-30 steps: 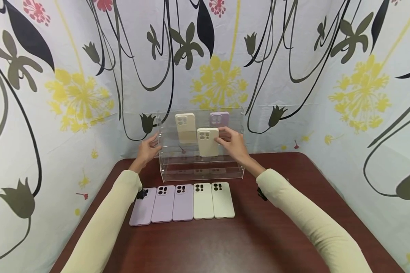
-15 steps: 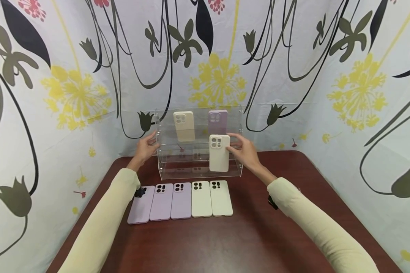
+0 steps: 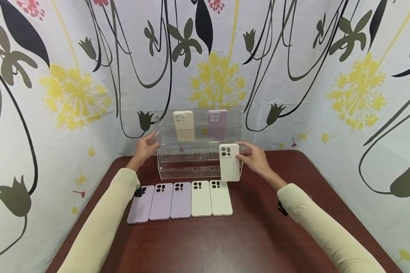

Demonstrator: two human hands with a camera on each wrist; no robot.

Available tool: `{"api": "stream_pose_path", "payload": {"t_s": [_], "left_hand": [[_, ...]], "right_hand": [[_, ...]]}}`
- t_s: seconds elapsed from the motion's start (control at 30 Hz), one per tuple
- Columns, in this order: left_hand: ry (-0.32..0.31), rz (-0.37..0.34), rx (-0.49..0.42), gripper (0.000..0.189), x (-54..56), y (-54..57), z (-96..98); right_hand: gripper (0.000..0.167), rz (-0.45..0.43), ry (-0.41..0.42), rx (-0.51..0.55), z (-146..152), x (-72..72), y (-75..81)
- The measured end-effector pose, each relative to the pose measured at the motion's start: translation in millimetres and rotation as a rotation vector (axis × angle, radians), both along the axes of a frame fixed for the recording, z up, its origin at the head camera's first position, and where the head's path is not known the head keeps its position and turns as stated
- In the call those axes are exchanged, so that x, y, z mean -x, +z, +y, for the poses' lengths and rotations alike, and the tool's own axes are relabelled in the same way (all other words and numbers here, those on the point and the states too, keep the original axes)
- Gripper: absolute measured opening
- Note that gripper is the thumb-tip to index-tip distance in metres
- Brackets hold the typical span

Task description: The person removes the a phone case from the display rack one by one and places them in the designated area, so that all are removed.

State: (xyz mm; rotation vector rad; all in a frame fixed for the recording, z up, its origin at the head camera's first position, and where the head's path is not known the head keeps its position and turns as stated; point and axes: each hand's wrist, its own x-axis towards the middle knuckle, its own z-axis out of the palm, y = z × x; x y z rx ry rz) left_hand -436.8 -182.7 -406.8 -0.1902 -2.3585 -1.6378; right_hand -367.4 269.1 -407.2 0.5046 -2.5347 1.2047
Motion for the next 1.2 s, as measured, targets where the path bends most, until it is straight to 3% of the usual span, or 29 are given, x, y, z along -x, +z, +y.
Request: {"api": "stream_pose_path", "payload": {"t_s": [0.3,0.57,0.9,1.2], "left_hand": [[0.011,0.002,0.025,0.068,-0.3,1.1,0.1],[0.009,-0.011,0.024,0.067,-1.1,-1.0,2.8],[0.015,0.0,0.034,0.067,-2.8,-0.5,3.1],[0.031,0.013,0.055,0.068,-1.5,0.3,1.8]], "right_hand": [[0.055,-0.088,-0.013,-0.039,19,-7.1,-15.8],[0.057,-0.176,0.008,-0.045,33,-10.7,-40.8],[0.056,-0.178,-0.066,-0.018,35,-20.3,-72.7],[0.049,-0.202,-0.11,-0.019,31,-24.8,-90.8]]}}
